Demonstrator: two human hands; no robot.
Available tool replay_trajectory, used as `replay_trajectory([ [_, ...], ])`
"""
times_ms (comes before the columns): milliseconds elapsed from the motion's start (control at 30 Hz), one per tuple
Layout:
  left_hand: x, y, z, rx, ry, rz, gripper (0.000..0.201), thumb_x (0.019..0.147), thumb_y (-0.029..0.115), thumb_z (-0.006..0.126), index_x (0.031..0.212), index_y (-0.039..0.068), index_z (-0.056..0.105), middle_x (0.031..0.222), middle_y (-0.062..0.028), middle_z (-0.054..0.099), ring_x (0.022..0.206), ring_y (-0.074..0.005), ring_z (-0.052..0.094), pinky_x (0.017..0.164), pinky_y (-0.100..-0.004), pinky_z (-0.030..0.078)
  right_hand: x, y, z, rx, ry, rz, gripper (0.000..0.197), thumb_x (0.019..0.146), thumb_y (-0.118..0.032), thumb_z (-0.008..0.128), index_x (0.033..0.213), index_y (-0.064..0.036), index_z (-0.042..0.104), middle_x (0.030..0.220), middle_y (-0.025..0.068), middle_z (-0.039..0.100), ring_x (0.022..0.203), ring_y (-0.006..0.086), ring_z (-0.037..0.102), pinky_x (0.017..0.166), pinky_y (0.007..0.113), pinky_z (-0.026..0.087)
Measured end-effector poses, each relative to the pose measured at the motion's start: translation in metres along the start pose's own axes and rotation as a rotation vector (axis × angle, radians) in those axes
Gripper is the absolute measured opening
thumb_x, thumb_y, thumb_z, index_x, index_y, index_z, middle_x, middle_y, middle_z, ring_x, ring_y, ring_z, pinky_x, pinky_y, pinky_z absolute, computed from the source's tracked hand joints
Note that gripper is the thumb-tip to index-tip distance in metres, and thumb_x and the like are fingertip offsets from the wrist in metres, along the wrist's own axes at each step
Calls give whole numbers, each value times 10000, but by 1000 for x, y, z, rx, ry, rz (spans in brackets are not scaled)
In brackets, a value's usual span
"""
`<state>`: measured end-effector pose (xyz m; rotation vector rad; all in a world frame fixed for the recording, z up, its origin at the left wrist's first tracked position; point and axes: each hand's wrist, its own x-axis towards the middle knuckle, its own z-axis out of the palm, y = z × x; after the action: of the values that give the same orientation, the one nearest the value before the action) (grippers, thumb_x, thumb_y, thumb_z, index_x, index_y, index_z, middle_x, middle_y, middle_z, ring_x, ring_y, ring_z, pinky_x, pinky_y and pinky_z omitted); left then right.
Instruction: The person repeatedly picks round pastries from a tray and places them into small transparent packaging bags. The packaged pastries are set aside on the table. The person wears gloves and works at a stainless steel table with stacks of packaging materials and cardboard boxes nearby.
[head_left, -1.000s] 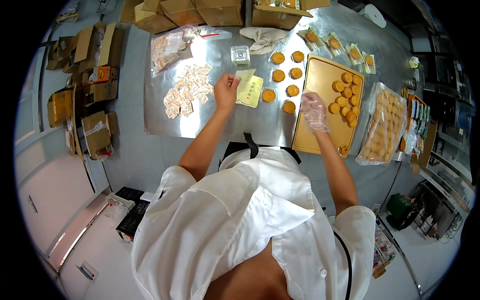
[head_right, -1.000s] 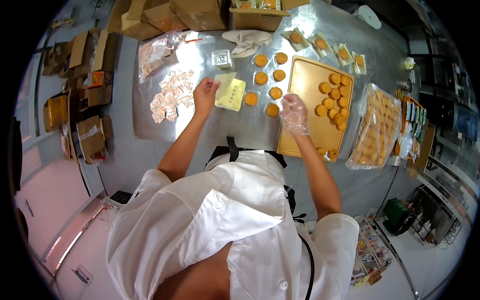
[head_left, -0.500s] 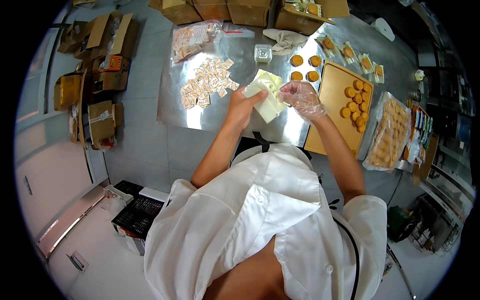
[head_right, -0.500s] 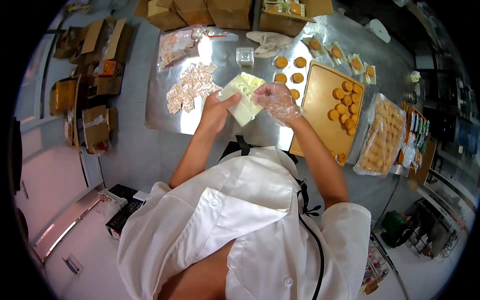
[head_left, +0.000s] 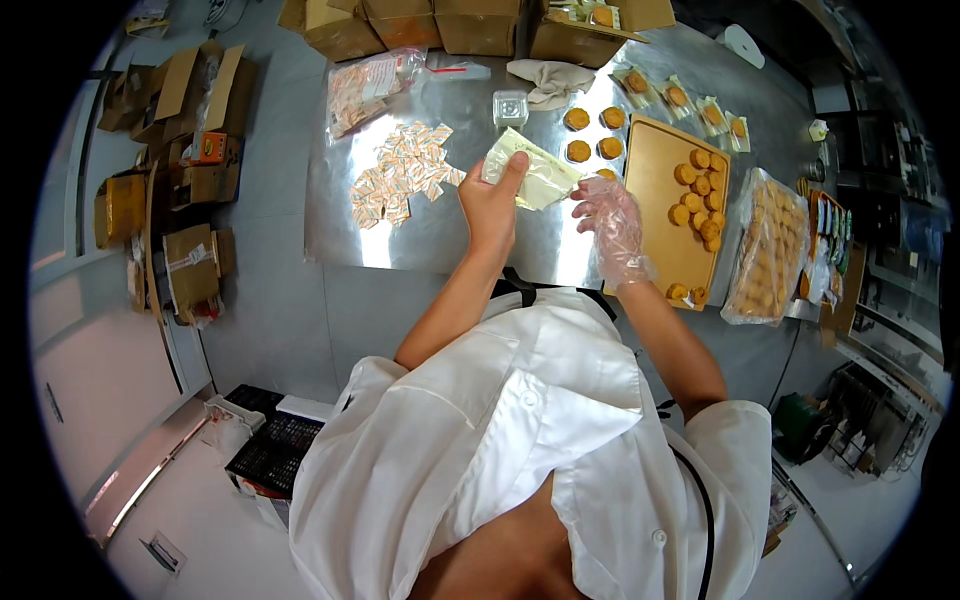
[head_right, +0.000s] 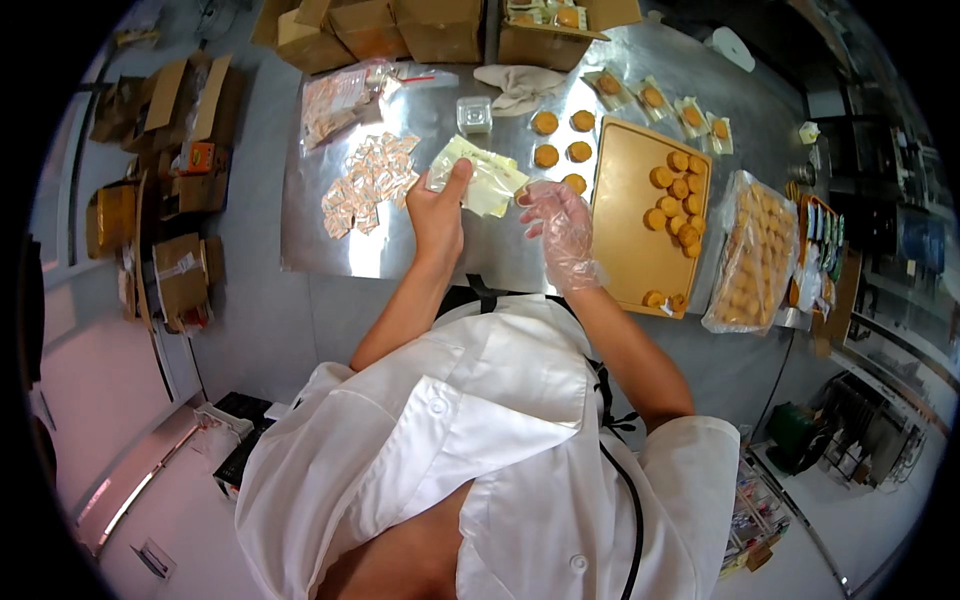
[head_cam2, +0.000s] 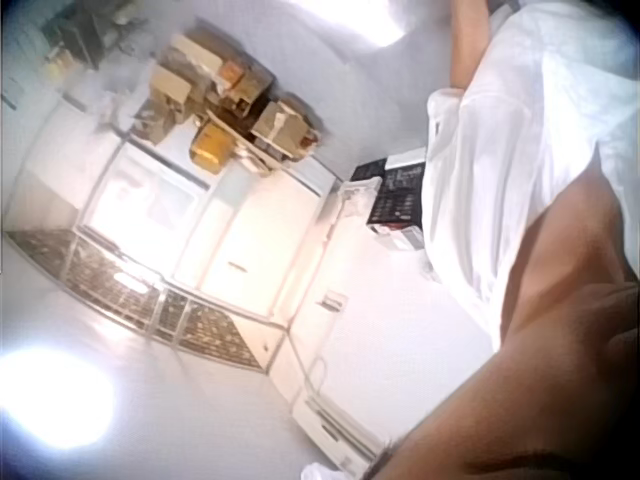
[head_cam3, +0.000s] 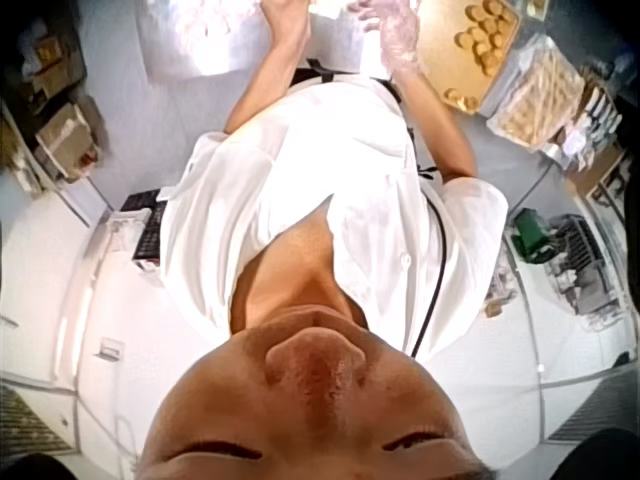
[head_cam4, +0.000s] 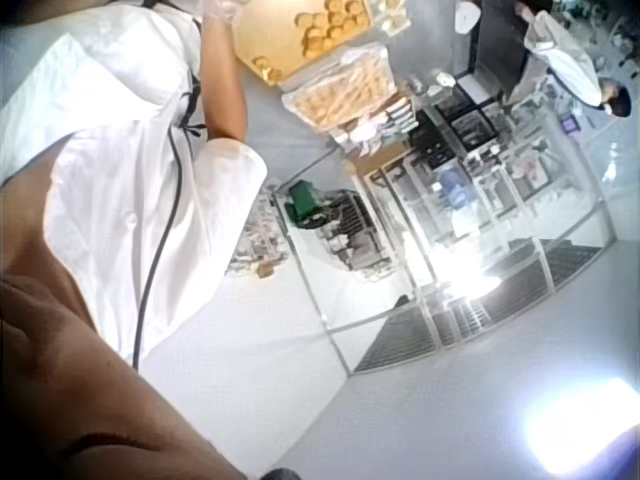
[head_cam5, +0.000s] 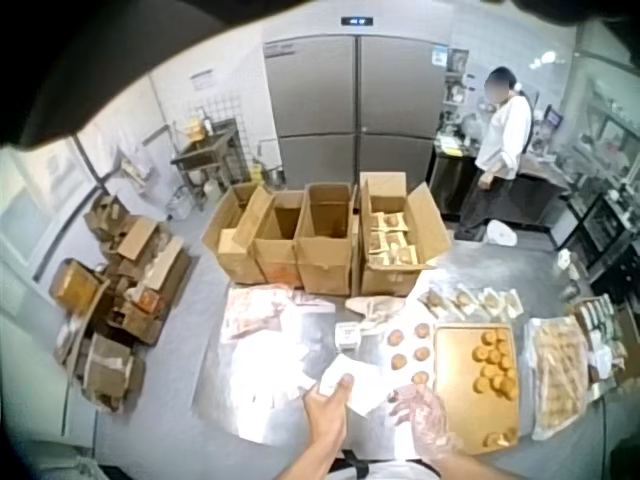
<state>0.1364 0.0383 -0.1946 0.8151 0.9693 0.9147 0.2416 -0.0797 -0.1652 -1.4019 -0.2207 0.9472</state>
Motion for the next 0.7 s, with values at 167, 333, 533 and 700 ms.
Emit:
replay_trajectory([
  [167, -10, 18, 9, -15, 48, 61, 306, 859, 259, 773, 930, -7, 638, 847, -31, 662, 734, -75, 590, 658, -245, 484, -8, -19, 4, -59, -27, 57, 218, 932, -265, 636, 943, -49, 606, 836, 45, 645, 660, 79, 549, 581, 214, 437],
  [333, -8, 20, 6, 31, 66, 132, 293, 867, 272, 766, 860, 22, 614, 796, 0, 629, 693, -57, 544, 612, -240, 453, -14, -22, 16, -117, -49, -46, 205, 924, -234, 646, 972, -35, 645, 852, 35, 656, 660, 73, 548, 586, 203, 435],
  [533, -6, 22, 2, 127, 91, 251, 318, 862, 272, 772, 795, 29, 578, 738, 13, 601, 672, -43, 507, 592, -234, 431, -13, -24, 17, -178, -109, -27, 254, 906, -250, 677, 1011, -19, 660, 919, 31, 663, 656, 86, 548, 590, 212, 444],
  [700, -12, 24, -2, 218, 81, 329, 311, 845, 258, 786, 804, 12, 600, 749, 2, 628, 680, -47, 525, 603, -230, 442, -7, -35, 28, 19, -12, 176, 278, 876, -257, 716, 1013, -24, 649, 885, 25, 649, 646, 85, 533, 582, 216, 431],
])
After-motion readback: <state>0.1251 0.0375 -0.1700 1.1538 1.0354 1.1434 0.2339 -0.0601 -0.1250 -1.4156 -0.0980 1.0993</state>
